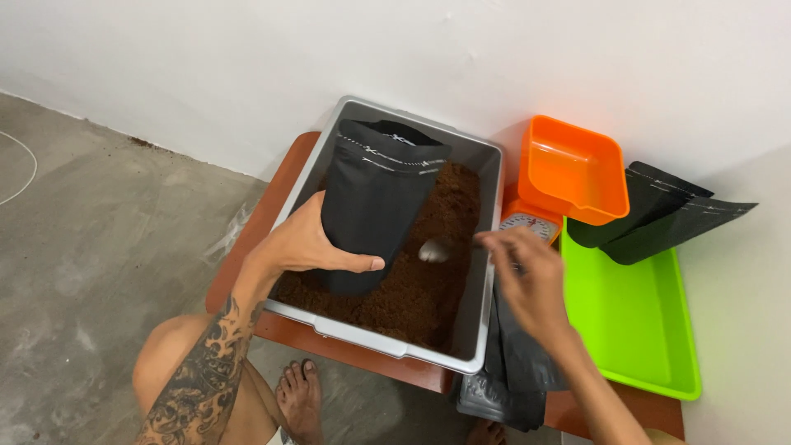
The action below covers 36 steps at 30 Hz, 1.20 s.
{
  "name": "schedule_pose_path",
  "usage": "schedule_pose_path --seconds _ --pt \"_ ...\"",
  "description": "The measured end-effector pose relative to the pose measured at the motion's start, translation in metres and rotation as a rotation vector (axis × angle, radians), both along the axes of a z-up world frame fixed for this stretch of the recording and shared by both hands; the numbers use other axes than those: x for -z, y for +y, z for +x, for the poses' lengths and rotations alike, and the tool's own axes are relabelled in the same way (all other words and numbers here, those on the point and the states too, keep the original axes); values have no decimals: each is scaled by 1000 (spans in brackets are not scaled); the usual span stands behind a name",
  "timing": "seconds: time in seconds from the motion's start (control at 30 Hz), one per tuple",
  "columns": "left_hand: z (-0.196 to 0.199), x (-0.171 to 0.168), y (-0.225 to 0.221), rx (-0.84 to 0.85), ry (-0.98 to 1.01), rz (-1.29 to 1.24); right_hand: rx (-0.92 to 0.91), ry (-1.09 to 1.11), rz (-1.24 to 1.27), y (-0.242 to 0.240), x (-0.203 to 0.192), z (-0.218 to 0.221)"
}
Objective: The person is filling black resealable pouches with coffee grounds using a spoon and weighing them on an analog scale.
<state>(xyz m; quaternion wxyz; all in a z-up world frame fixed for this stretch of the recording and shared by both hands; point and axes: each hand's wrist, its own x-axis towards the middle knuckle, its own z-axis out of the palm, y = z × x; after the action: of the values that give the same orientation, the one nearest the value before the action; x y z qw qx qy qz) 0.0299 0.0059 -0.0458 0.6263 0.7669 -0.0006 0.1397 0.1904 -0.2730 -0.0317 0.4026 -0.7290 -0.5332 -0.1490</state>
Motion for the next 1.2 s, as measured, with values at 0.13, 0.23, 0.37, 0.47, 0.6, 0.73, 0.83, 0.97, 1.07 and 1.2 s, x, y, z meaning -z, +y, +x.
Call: schedule_pose_path --seconds 0.13,0.23,0.37,0.47,0.6,0.73,0.83,0.97,1.07,1.2 --pt "-1 -9 7 23 117 31 95 -72 -5 2 -10 12" --pt "-1 -18 8 21 233 87 96 -22 42 5 -10 18" --pt "2 -15 11 137 384 175 230 3 156 -11 -28 22" --pt "5 -19 9 202 471 244 287 98 265 -24 -58 15" --pt "8 -18 5 237 454 195 205 126 247 -26 -85 -3" --pt "12 -26 -5 243 473 259 76 -17 158 1 -88 -18" --pt "14 -30 -9 286 468 283 -54 12 43 19 -88 -30" --pt "17 -26 -7 303 448 290 -31 181 0 29 -83 -35" --pt "15 -26 -2 307 424 303 45 352 53 20 -80 -25" --pt "12 -26 4 280 411 310 218 611 226 10 -84 -10"
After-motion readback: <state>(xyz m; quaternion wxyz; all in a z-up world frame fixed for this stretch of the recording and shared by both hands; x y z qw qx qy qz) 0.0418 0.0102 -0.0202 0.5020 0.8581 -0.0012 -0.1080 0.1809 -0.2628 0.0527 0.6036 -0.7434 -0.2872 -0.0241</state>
